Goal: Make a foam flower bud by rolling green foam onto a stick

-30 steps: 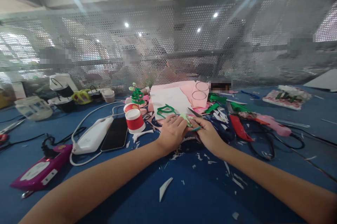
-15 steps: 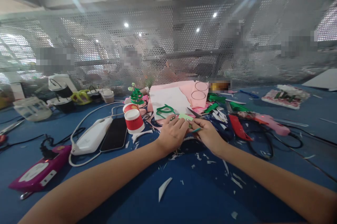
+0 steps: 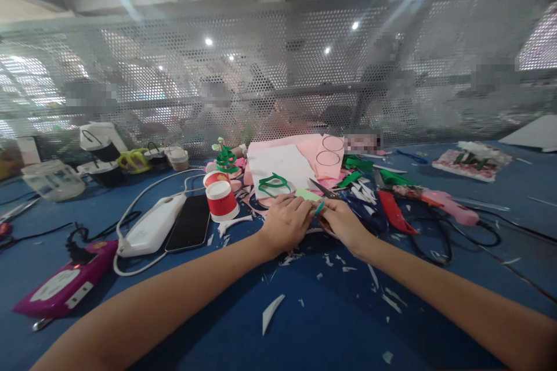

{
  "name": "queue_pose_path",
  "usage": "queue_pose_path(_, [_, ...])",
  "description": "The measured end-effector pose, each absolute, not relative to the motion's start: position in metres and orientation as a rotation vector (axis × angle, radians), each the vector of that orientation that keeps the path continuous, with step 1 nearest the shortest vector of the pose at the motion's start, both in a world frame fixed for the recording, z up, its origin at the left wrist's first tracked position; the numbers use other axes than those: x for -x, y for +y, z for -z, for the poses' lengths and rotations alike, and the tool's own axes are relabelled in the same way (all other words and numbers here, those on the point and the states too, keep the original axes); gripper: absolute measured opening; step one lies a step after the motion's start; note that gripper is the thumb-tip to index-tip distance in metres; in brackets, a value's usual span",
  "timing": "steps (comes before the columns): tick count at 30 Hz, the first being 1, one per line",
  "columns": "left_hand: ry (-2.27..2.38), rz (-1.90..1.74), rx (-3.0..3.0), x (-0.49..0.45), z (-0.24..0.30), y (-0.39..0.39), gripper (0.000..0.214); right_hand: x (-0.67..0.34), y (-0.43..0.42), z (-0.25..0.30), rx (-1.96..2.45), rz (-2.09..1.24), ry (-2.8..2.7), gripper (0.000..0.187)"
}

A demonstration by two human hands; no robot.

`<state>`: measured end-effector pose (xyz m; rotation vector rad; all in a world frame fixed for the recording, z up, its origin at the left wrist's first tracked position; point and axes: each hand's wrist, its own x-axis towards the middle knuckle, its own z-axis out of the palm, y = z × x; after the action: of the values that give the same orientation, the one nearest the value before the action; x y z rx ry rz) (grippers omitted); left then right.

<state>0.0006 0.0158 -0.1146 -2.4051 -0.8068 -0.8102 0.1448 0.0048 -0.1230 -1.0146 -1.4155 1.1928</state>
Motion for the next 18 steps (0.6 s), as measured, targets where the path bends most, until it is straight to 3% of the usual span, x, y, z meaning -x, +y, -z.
queue_pose_path(11, [-1.100,1.268,2.738,-0.0047,0.1132,0.0152,0.037,-0.1508,-0.0038,0.1171,0.975,-0.508,-1.834,0.034])
queue_pose_path(18, [-1.052,1.169,2.729,-0.0039,0.1158,0.0094,0.034,-0.1458,-0.0055,0.1186,0.949,-0.808,-1.665,0.037])
